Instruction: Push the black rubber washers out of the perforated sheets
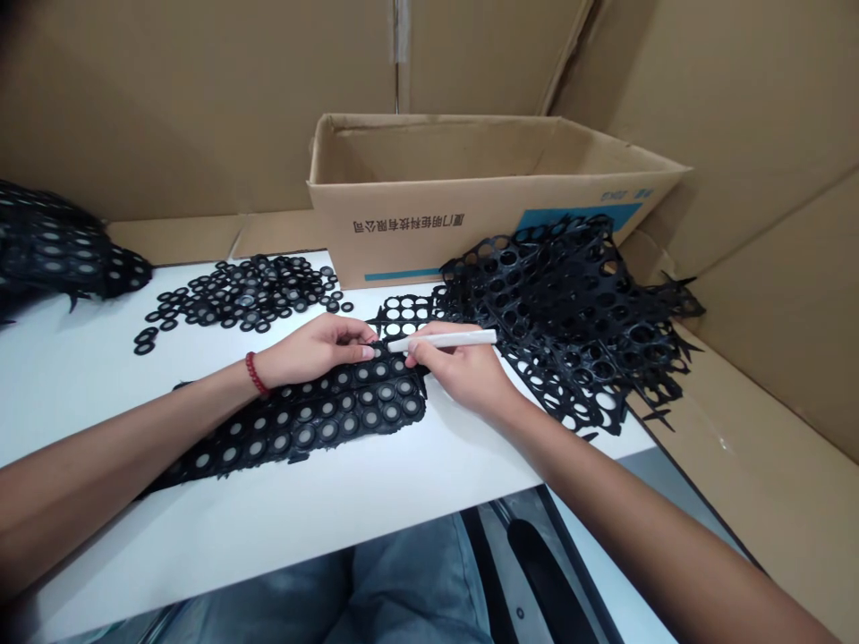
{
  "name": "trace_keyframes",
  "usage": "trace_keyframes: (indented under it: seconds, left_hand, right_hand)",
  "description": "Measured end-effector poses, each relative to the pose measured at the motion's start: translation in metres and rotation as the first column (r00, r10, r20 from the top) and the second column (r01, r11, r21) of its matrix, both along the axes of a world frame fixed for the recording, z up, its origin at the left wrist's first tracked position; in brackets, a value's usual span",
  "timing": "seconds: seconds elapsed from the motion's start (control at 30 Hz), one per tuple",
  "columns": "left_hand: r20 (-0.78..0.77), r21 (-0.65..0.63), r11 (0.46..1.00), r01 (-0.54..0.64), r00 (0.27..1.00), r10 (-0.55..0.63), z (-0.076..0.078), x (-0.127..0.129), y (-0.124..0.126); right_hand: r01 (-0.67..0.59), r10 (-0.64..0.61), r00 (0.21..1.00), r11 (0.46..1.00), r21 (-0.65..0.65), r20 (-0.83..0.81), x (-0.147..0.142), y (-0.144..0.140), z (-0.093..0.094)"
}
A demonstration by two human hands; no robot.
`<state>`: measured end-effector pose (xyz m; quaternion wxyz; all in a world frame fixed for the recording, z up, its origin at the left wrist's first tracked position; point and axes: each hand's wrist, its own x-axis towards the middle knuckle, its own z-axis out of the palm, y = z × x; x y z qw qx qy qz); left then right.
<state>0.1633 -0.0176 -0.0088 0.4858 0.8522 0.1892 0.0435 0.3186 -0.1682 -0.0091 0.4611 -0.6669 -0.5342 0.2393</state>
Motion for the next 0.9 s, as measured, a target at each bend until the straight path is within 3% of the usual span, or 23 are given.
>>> trace_keyframes:
  seconds: [0.23,0.37,0.5,0.73,0.9]
  left_hand:
    - [0.025,-0.047,0.999,0.021,1.0,-0.02,-0.003,-0.003,0.002]
    - [0.015,-0.042,0.999,-0.014,1.0,0.015,0.001,-0.005,0.006]
    - [-0.017,0.041,0.997,-0.066,0.998,0.067,0.006,-0.002,0.005]
    - [-0.084,0.264,0.954,-0.142,0.982,0.17,0.013,0.007,-0.005]
    - [-0.021,0.301,0.952,-0.048,0.998,0.057,0.005,0.007,-0.004]
  right_hand:
    - [-0.062,0.067,0.995,0.996,-0.068,0.08,-0.007,0.002,-0.002]
    - [0.023,-0.023,0.988,1.0,-0.002,-0.151,0.003,0.0,-0.004]
    - [0.144,-0.115,0.918,0.988,0.049,-0.381,0.017,-0.004,-0.008]
    - [0.086,-0.075,0.957,0.996,0.027,-0.279,0.015,-0.008,-0.009]
    - [0.085,-0.078,0.976,0.996,0.027,-0.205,0.011,-0.008,-0.005]
